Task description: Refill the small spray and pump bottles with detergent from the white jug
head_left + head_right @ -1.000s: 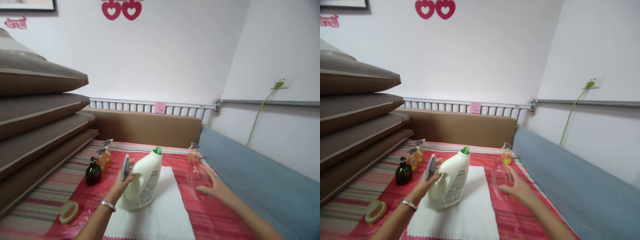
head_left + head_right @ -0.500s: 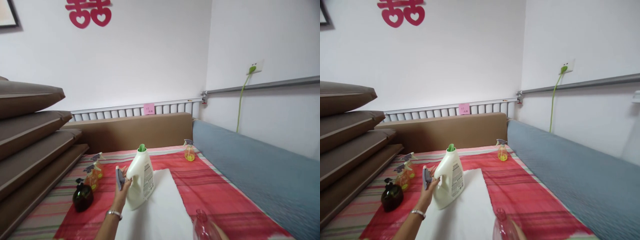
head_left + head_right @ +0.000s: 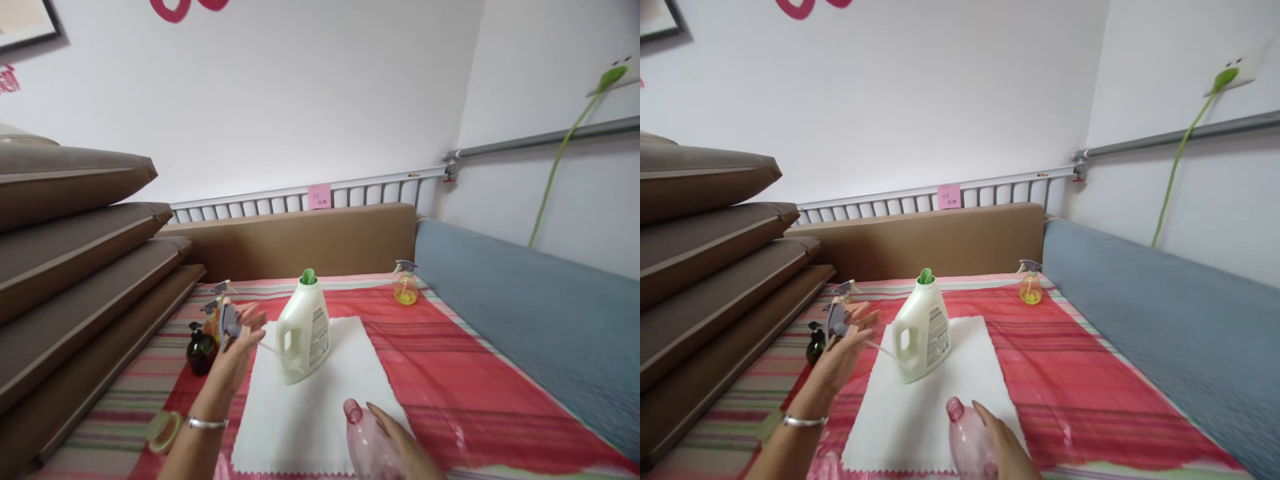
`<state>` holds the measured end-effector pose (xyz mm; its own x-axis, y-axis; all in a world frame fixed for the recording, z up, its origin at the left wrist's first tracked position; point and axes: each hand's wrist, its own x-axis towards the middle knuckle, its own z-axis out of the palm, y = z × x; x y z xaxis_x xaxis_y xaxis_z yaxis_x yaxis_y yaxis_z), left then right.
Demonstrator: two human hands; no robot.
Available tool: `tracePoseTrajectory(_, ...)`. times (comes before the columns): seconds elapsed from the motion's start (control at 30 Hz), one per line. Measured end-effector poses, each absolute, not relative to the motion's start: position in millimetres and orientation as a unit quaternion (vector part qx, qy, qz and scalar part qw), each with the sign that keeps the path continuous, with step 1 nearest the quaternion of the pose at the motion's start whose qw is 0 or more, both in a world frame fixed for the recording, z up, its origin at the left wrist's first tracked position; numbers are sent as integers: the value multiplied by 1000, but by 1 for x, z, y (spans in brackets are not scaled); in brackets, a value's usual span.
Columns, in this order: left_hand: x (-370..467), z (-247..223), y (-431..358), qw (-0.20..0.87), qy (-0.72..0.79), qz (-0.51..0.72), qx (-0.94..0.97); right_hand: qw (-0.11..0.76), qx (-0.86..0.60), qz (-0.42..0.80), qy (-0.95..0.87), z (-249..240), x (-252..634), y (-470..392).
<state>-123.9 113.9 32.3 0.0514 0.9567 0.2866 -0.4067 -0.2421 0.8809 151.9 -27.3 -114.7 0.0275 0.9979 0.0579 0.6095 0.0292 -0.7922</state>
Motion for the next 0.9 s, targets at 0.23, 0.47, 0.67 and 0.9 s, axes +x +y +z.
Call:
tracePoseTrajectory(0.23,-138,75,74,594,273,570,497,289,-631,251,-675,-86,109,-20)
tracePoseTrajectory(0.47,-131,76,58,597,247,554,525,307,-608,248,-689,-75,100,-24)
tracePoseTrajectory(0.67,-121,77,48,607,236,538,535,335,-593,272,-680,-66,94,-28)
tracePoseTrajectory(0.9,-125,89,38,606,245,523,546,338,-598,289,-667,-54,93,-33)
